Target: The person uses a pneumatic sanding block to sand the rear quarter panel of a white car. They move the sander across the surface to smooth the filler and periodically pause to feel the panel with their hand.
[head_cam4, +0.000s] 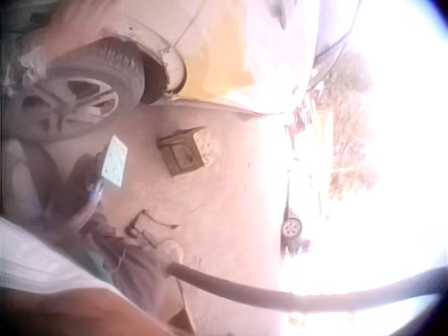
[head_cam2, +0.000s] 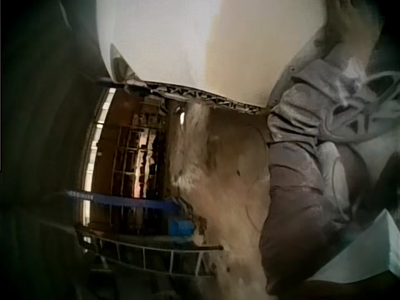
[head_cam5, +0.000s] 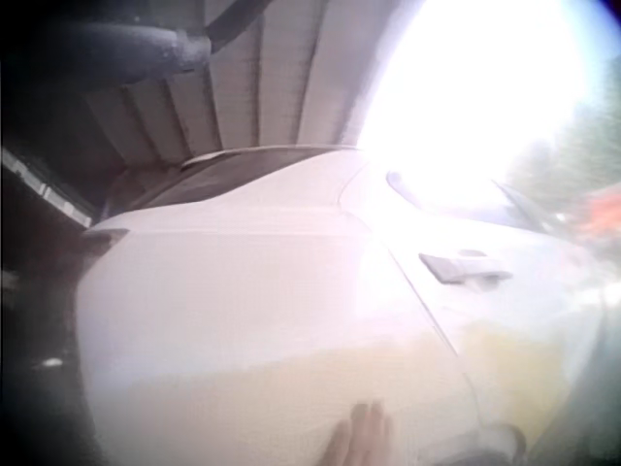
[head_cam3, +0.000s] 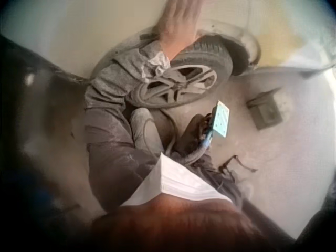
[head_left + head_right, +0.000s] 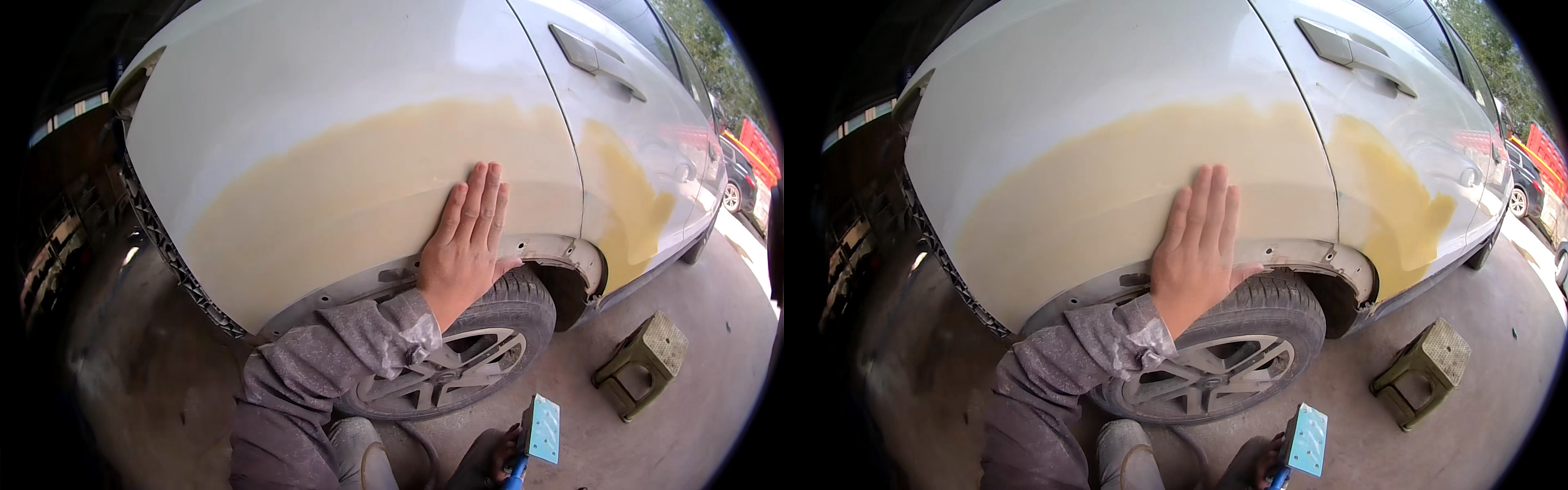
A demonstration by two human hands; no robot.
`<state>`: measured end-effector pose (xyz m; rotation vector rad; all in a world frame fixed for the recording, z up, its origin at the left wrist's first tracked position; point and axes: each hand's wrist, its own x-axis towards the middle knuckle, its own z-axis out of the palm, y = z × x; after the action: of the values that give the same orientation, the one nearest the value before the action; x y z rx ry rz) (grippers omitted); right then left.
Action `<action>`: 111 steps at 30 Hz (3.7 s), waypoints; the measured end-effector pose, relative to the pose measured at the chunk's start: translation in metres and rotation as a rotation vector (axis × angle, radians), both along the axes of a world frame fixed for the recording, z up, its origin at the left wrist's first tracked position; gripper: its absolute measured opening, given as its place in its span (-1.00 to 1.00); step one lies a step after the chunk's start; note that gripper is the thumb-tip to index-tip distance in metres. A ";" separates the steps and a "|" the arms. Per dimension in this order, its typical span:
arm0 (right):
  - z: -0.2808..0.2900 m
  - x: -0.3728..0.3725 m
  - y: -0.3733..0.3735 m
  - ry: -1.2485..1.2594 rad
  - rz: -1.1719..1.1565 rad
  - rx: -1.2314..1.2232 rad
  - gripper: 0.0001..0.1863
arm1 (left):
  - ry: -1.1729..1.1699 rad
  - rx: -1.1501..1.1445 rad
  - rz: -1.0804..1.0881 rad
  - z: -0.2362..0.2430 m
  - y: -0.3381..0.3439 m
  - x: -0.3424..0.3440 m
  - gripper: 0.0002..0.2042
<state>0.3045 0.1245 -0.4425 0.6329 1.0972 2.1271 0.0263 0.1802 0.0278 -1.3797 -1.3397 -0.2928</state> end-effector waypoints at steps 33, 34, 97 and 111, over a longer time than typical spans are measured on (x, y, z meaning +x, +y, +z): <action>-0.011 -0.001 0.007 -0.071 -0.025 0.105 -0.39 | 0.189 -0.057 -0.190 0.075 -0.041 -0.071 -0.09; -0.014 -0.001 0.011 -0.101 -0.048 0.173 -0.40 | 0.179 -0.053 -0.196 0.076 -0.041 -0.073 -0.08; 0.208 0.017 -0.115 -0.434 -0.118 -0.054 -0.39 | 0.348 -0.987 -0.255 0.186 0.068 0.012 0.01; 0.443 -0.058 -0.259 -0.783 -0.407 -0.049 -0.37 | 0.365 -1.069 -0.333 0.196 -0.042 -0.133 -0.02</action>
<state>0.2464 -0.1347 0.0006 -0.0327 0.5204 1.7276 -0.1066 0.1381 0.2237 -2.3997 -0.9443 0.5331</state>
